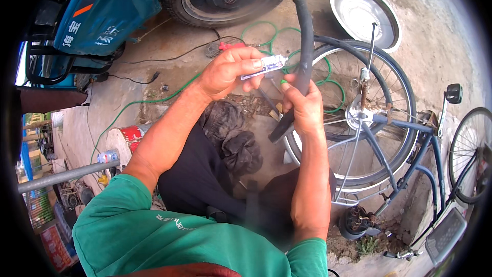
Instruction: The person applies adhesive from a tube to a patch and a bicycle inner tube, then presses the patch onto the tube and uses a tool to secure it.
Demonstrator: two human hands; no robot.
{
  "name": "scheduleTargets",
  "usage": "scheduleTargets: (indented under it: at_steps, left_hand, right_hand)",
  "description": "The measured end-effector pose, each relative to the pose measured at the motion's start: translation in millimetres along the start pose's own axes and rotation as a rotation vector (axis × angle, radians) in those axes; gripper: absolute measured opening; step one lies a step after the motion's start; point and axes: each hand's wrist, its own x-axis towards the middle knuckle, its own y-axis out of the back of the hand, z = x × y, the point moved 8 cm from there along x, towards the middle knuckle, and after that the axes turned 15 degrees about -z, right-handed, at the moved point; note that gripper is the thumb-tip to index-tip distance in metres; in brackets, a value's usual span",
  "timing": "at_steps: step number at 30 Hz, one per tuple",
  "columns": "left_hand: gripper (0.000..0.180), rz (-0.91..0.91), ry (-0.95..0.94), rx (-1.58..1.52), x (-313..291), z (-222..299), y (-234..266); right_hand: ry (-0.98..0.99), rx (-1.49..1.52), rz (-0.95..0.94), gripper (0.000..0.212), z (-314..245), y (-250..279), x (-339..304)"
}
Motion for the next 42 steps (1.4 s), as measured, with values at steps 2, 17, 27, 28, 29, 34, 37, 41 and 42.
scheduleTargets:
  at_steps: [2,17,27,28,29,34,37,41,42]
  left_hand:
    - [0.022,-0.024,0.087,0.066,-1.0,-5.2,-0.2]
    - [0.021,0.001,0.295,0.364,0.6,-11.4,-8.4]
    - [0.022,0.017,0.290,0.469,0.1,-7.1,-9.8]
    - [0.022,0.019,0.283,0.477,0.1,-7.0,-9.9]
    - [0.022,0.018,0.279,0.475,0.4,-7.6,-10.2]
    - [0.023,0.028,0.271,0.445,1.2,-8.9,-11.5]
    - [0.023,0.024,0.278,0.415,0.5,-9.9,-12.3]
    - [0.024,0.015,0.258,0.376,1.3,-12.4,-12.8]
    - [0.024,0.014,0.253,0.363,1.5,-13.3,-12.7]
  right_hand:
    - [0.035,0.125,-0.037,0.024,-4.8,2.8,-1.7]
    - [0.094,0.197,-0.105,0.025,-17.2,7.9,-5.9]
    - [0.026,0.071,0.006,0.022,-10.7,12.3,-5.1]
    - [0.026,0.065,0.018,0.022,-11.0,12.4,-5.5]
    - [0.035,0.074,0.016,0.022,-12.2,12.2,-5.8]
    - [0.088,0.099,-0.039,0.025,-15.6,9.2,-6.3]
    - [0.077,0.094,-0.078,0.028,-21.5,2.4,-6.2]
    - [0.096,0.104,-0.043,0.025,-17.5,7.3,-7.9]
    - [0.090,0.104,-0.036,0.026,-16.9,8.3,-8.0]
